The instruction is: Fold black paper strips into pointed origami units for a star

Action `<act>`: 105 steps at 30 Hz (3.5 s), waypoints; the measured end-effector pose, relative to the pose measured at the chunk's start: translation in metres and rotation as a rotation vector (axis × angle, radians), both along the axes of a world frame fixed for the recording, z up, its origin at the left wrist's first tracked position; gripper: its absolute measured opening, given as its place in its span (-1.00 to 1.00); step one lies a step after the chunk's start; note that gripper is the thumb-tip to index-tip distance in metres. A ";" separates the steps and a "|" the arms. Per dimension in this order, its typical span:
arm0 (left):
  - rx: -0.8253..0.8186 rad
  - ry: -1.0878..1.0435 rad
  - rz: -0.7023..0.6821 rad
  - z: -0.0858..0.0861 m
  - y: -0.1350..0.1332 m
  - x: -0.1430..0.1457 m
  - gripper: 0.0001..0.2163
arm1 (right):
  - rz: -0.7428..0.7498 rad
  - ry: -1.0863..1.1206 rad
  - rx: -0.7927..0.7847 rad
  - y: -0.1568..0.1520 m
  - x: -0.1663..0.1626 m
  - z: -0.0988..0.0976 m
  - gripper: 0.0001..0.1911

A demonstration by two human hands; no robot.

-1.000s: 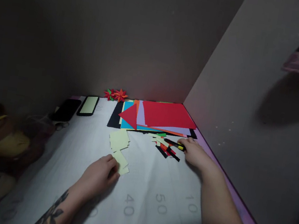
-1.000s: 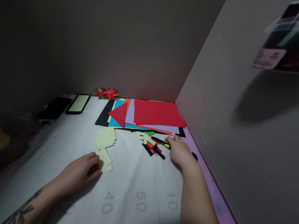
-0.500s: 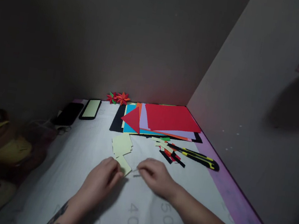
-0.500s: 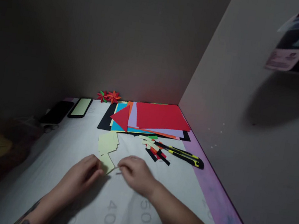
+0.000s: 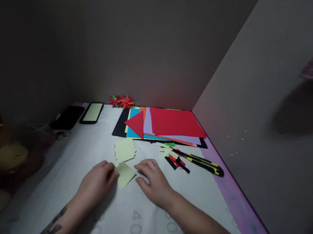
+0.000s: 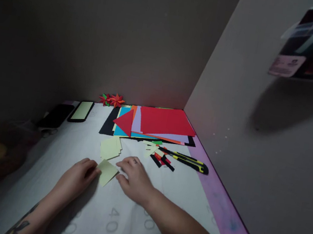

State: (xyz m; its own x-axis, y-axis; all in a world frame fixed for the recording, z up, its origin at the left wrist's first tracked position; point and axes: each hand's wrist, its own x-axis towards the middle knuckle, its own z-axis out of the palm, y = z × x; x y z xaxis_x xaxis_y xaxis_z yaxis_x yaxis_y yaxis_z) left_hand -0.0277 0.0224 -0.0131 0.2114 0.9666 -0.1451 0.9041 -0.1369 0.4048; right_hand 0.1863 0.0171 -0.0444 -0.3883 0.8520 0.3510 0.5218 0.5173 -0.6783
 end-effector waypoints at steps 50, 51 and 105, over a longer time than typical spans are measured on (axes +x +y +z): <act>0.319 -0.154 -0.206 0.019 -0.006 -0.023 -0.71 | -0.545 -0.487 -0.252 0.045 0.177 0.015 -0.59; 0.291 -0.100 -0.134 0.017 -0.005 -0.023 -0.71 | -0.523 -0.520 -0.286 0.046 0.183 0.012 -0.59; 0.039 0.070 -0.261 -0.005 -0.003 0.001 -0.62 | 0.141 -0.576 -0.216 0.014 0.050 0.040 -0.55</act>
State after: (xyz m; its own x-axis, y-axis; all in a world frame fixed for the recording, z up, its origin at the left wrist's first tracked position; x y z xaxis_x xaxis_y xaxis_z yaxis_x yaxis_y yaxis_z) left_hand -0.0268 0.0197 -0.0182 0.4450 0.8857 -0.1319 0.8617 -0.3834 0.3324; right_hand 0.2361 0.0309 -0.0047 -0.5774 0.8073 -0.1219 0.7714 0.4904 -0.4056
